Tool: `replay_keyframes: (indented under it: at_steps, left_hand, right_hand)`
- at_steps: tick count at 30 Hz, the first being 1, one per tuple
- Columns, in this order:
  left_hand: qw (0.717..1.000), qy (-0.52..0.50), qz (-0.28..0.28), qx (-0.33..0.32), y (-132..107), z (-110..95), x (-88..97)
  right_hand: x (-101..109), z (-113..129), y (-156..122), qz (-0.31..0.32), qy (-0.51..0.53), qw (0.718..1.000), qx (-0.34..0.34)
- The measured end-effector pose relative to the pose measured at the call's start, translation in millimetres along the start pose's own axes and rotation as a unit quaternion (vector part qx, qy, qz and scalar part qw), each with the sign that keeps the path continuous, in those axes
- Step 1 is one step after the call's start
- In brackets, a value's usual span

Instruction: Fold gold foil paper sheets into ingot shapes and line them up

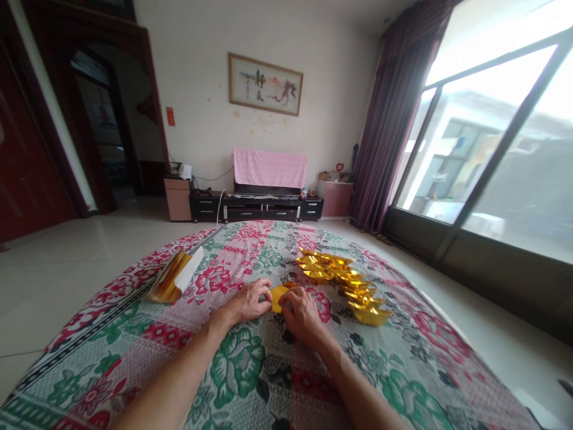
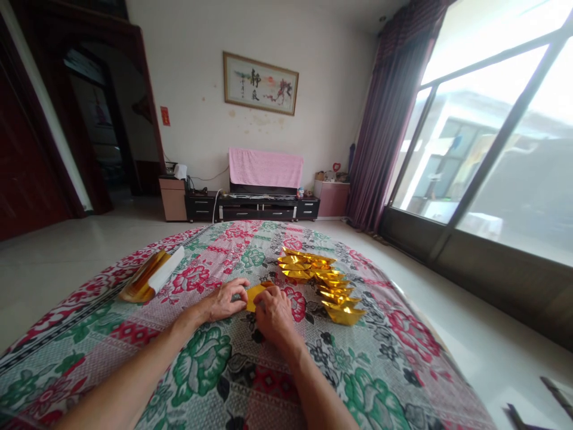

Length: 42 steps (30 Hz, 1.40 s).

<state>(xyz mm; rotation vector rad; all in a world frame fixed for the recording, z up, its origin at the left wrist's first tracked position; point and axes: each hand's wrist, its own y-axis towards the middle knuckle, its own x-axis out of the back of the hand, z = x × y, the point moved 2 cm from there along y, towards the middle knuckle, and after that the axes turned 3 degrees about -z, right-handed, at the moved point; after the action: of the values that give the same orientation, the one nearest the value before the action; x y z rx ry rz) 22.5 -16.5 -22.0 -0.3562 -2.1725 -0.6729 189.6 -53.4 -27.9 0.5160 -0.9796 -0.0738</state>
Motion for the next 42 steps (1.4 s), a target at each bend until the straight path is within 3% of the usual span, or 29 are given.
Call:
replay_keyframes:
  at_steps: [14, 21, 23, 27, 33, 36, 42]
  left_hand:
    - [0.998, 0.049, 0.000, -0.034, 4, 4, -2.6]
    - [0.999, 0.032, 0.018, -0.014, 4, 6, -2.3]
    - [0.999, 0.029, 0.027, -0.004, 3, 6, -1.2]
    - [0.999, 0.018, 0.044, 0.006, 2, 4, 4.1]
    - [0.997, 0.010, 0.067, 0.021, -1, -4, 11.8]
    - [0.999, 0.021, 0.044, 0.011, 0, 1, 12.4]
    - [0.992, 0.099, -0.081, 0.004, 6, 19, 11.8]
  right_hand:
    - [-5, 11, -1, -0.044, -0.045, 0.997, -0.050]
    - [-2, -5, 4, -0.004, 0.037, 0.999, -0.033]
    - [2, -11, 5, -0.052, 0.086, 0.995, 0.000]
    - [7, -20, 6, -0.152, 0.129, 0.980, -0.007]
    - [2, -19, 10, -0.095, 0.082, 0.992, -0.022]
    - [3, -16, 9, -0.094, 0.055, 0.994, -0.026]
    - [6, -10, 6, -0.084, 0.023, 0.996, -0.002]
